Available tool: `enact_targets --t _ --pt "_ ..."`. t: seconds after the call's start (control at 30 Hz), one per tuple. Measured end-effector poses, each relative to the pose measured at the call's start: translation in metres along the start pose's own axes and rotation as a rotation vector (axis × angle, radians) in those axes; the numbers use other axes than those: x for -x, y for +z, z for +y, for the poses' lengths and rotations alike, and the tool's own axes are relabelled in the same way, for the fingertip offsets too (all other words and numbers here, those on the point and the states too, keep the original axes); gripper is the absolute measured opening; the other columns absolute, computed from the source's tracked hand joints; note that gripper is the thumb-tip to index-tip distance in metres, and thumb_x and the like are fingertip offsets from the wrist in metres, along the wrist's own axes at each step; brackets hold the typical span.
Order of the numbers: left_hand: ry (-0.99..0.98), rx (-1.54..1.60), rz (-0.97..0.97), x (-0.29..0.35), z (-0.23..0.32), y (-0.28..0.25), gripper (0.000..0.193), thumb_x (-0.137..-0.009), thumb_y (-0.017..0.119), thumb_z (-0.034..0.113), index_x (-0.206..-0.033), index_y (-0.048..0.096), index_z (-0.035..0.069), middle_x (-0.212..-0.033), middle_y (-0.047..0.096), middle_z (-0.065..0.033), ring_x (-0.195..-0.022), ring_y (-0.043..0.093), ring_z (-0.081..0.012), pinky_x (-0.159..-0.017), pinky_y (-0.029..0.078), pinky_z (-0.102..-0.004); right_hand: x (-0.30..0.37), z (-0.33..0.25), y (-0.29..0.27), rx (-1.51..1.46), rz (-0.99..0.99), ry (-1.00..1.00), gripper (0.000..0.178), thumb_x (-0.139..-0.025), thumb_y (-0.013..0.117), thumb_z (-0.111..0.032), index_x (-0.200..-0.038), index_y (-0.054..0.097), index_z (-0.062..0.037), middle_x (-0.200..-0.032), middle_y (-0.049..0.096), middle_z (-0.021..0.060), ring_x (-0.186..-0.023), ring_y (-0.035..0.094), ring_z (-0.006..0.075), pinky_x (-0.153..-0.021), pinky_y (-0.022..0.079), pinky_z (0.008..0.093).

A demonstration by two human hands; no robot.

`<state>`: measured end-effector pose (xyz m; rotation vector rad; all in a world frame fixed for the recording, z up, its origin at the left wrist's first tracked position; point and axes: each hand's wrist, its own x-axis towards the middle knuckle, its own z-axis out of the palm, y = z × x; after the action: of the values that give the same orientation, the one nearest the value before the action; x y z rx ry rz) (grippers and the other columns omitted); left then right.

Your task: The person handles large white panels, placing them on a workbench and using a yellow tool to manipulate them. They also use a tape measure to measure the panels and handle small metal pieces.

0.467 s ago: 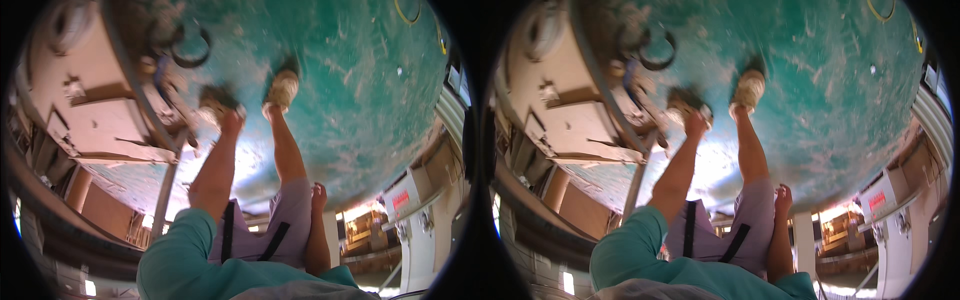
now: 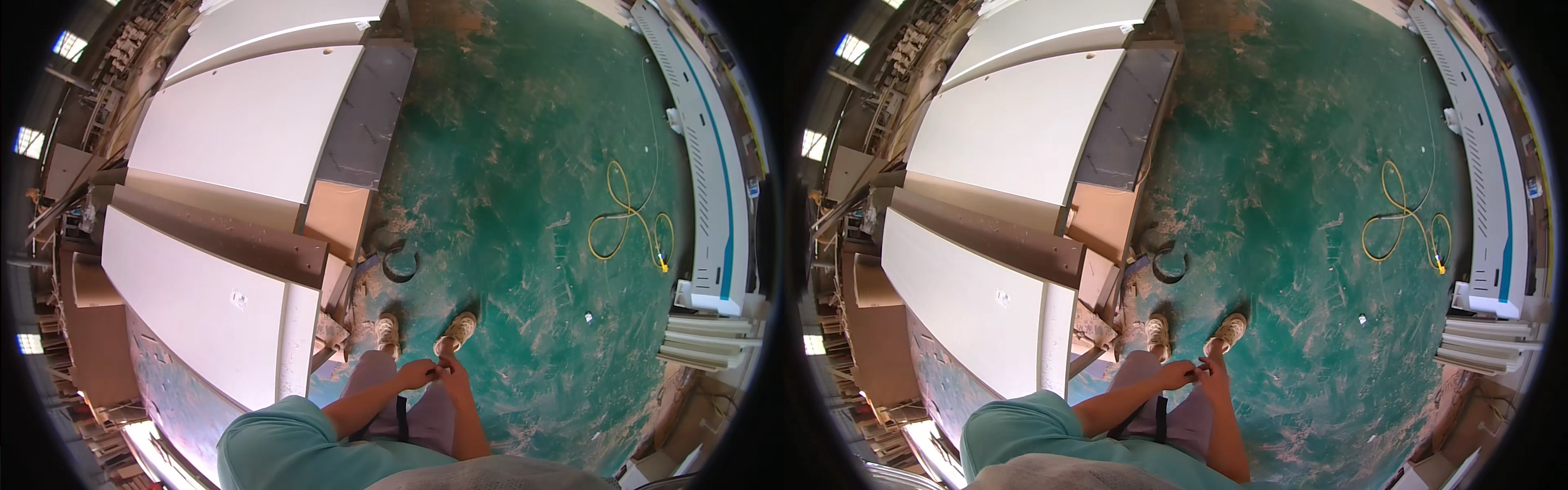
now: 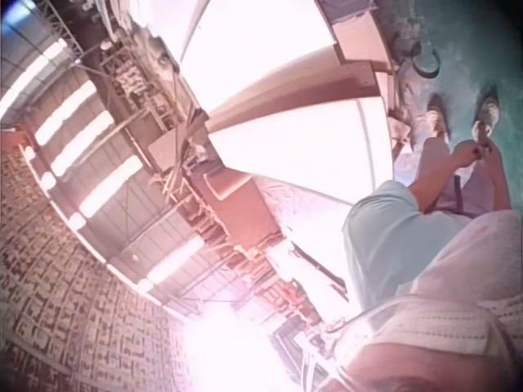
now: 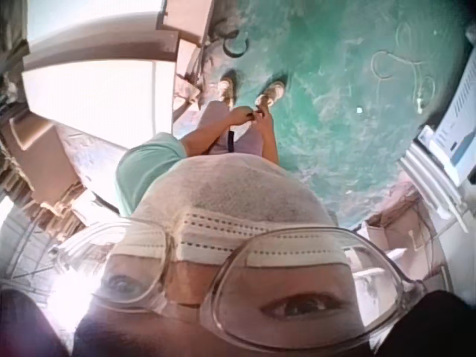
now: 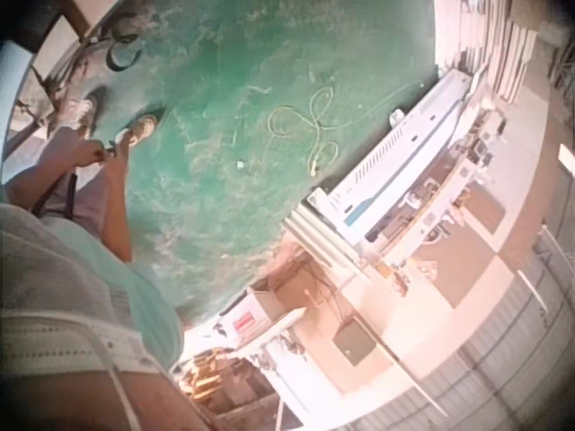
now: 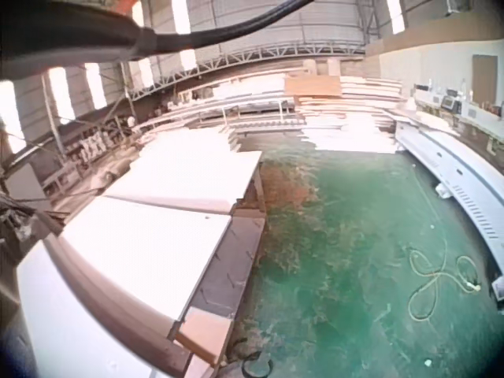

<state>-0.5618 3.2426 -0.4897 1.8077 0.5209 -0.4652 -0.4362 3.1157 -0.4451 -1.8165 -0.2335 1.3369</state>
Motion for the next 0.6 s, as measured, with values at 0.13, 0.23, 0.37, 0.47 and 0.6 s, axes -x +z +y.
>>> enact_targets --t 0.13,0.23,0.37,0.47,0.6 --pt "0.028 0.083 0.030 0.041 0.038 -0.036 0.031 -0.091 0.063 0.039 -0.091 0.067 0.008 -0.090 0.064 -0.0132 -0.082 0.062 -0.0335 -0.073 0.049 -0.0451 0.023 -0.011 0.003 -0.030 -0.020 -0.029 0.035 -0.086 0.070 -0.006 -0.120 0.064 -0.0025 -0.097 0.068 0.0071 -0.089 0.064 0.0156 -0.079 0.051 0.0301" --pt "0.112 0.113 -0.004 0.069 0.052 -0.041 0.029 -0.088 0.067 0.036 -0.093 0.065 0.008 -0.085 0.064 -0.0118 -0.077 0.064 -0.0298 -0.069 0.050 -0.0417 0.070 -0.037 0.015 -0.092 0.031 -0.042 0.033 -0.087 0.068 -0.002 -0.119 0.063 -0.0014 -0.096 0.066 0.0058 -0.088 0.062 0.0147 -0.078 0.051 0.0299" --pt "0.229 0.418 0.075 0.099 0.081 -0.047 0.023 -0.084 0.072 0.024 -0.094 0.063 0.006 -0.082 0.067 -0.0096 -0.076 0.066 -0.0226 -0.068 0.052 -0.0379 0.119 -0.048 0.033 -0.204 0.107 -0.121 0.034 -0.086 0.067 0.000 -0.120 0.063 -0.0016 -0.094 0.065 0.0048 -0.088 0.062 0.0138 -0.078 0.051 0.0300" --pt "0.141 0.391 -0.098 0.104 0.096 -0.042 0.024 -0.080 0.076 0.020 -0.092 0.065 0.003 -0.085 0.069 -0.0094 -0.078 0.067 -0.0205 -0.070 0.053 -0.0373 0.148 -0.051 0.037 -0.201 0.181 -0.188 0.036 -0.086 0.066 0.002 -0.122 0.062 -0.0017 -0.096 0.065 0.0048 -0.089 0.062 0.0131 -0.078 0.051 0.0301" --pt "0.343 -0.074 -0.312 0.078 0.107 -0.014 0.038 -0.081 0.074 0.041 -0.085 0.067 0.003 -0.078 0.065 -0.0162 -0.073 0.065 -0.0285 -0.067 0.050 -0.0414 0.195 -0.042 0.018 0.054 0.376 -0.313 0.044 -0.083 0.065 0.000 -0.127 0.061 -0.0071 -0.098 0.063 0.0085 -0.087 0.063 0.0191 -0.078 0.052 0.0332"
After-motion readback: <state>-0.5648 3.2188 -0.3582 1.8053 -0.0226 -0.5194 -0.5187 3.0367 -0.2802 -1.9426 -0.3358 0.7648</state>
